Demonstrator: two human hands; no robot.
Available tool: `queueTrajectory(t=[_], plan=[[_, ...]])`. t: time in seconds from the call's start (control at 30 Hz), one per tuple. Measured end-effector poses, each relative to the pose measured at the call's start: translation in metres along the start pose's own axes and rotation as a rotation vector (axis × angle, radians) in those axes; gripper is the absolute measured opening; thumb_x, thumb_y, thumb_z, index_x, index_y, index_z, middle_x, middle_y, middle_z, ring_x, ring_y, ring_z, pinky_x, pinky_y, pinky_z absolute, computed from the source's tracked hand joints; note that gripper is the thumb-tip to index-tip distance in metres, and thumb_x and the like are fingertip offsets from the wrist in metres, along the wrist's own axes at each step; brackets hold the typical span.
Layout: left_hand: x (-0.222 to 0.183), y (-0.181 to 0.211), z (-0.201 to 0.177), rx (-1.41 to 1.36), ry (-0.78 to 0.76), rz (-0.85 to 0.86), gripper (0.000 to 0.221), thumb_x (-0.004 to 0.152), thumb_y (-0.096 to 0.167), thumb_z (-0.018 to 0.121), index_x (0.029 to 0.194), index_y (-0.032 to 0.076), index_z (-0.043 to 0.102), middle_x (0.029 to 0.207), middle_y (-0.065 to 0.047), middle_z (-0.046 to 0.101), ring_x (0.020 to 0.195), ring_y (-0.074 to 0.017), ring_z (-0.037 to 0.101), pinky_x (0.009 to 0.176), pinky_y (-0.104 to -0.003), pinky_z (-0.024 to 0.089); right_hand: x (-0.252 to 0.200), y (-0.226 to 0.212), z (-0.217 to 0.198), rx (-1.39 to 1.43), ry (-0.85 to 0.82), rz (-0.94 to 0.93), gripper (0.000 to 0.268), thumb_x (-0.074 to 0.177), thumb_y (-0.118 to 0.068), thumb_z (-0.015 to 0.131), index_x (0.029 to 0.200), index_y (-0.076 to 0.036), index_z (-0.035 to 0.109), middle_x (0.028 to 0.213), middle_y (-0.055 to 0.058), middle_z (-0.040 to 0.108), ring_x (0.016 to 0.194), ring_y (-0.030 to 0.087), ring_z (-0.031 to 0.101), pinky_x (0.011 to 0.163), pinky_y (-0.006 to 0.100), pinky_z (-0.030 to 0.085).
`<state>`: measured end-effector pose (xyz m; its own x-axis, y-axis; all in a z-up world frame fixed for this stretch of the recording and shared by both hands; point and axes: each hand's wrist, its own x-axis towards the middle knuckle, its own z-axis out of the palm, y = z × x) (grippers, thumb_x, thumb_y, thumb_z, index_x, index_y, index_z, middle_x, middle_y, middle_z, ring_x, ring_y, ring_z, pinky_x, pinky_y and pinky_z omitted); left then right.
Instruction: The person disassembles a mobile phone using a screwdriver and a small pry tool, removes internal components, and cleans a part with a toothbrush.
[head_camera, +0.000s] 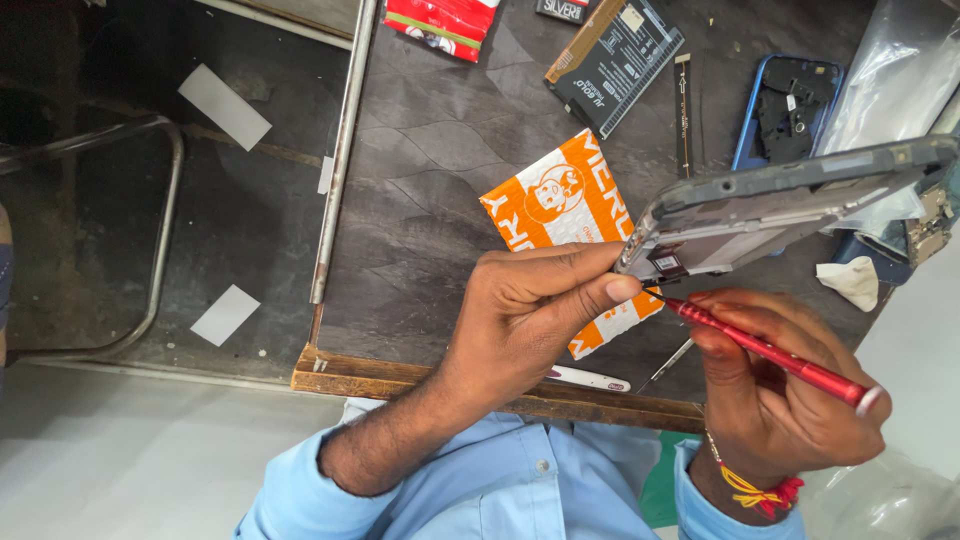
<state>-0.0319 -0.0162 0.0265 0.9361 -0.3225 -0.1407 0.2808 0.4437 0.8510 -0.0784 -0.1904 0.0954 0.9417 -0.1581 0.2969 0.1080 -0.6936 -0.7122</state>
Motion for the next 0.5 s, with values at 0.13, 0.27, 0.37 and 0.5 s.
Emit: queueTrajectory(t=[0.13,0.27,0.37,0.5], plan=[[-0.0004,-0.0006,0.0013,0.037,0.014,0.023,0.026,0.103,0.015,0.074,0.123,0.000,0.074,0.098,-0.008,0.079,0.085,-0.0043,0.069,0.079,-0.021,0.056,0.0007,-0.0052,0.0014,-0.025,-0.021,0.024,0.025,0.106,-0.013,0.082,0.101,0.009,0.071,0.096,0.019,0.074,0.080,0.020,0.074,0.070,0.023,0.058],[0.0000,0.0013,0.0013,-0.013,0.002,0.025,0.027,0.104,0.016,0.072,0.126,0.000,0.073,0.102,-0.007,0.079,0.089,-0.0041,0.069,0.082,-0.022,0.057,0.0006,-0.0035,0.0011,-0.015,-0.006,0.033,0.024,0.106,-0.011,0.082,0.102,0.010,0.071,0.096,0.020,0.074,0.080,0.021,0.071,0.070,0.023,0.055],[0.0006,0.0033,0.0011,-0.018,-0.010,0.015,0.028,0.105,0.016,0.071,0.128,0.001,0.072,0.102,-0.007,0.078,0.089,-0.0037,0.069,0.083,-0.022,0.058,0.0013,-0.0019,-0.0001,0.008,-0.028,0.017,0.023,0.110,-0.010,0.082,0.104,0.010,0.071,0.099,0.019,0.074,0.085,0.022,0.072,0.075,0.024,0.056],[0.0003,0.0031,0.0017,-0.021,-0.004,0.020,0.028,0.105,0.016,0.071,0.128,0.001,0.072,0.102,-0.007,0.078,0.090,-0.0037,0.069,0.084,-0.022,0.058,0.0025,-0.0026,0.0011,0.032,-0.014,0.058,0.027,0.106,-0.012,0.082,0.100,0.010,0.070,0.095,0.020,0.073,0.084,0.022,0.074,0.074,0.025,0.058]])
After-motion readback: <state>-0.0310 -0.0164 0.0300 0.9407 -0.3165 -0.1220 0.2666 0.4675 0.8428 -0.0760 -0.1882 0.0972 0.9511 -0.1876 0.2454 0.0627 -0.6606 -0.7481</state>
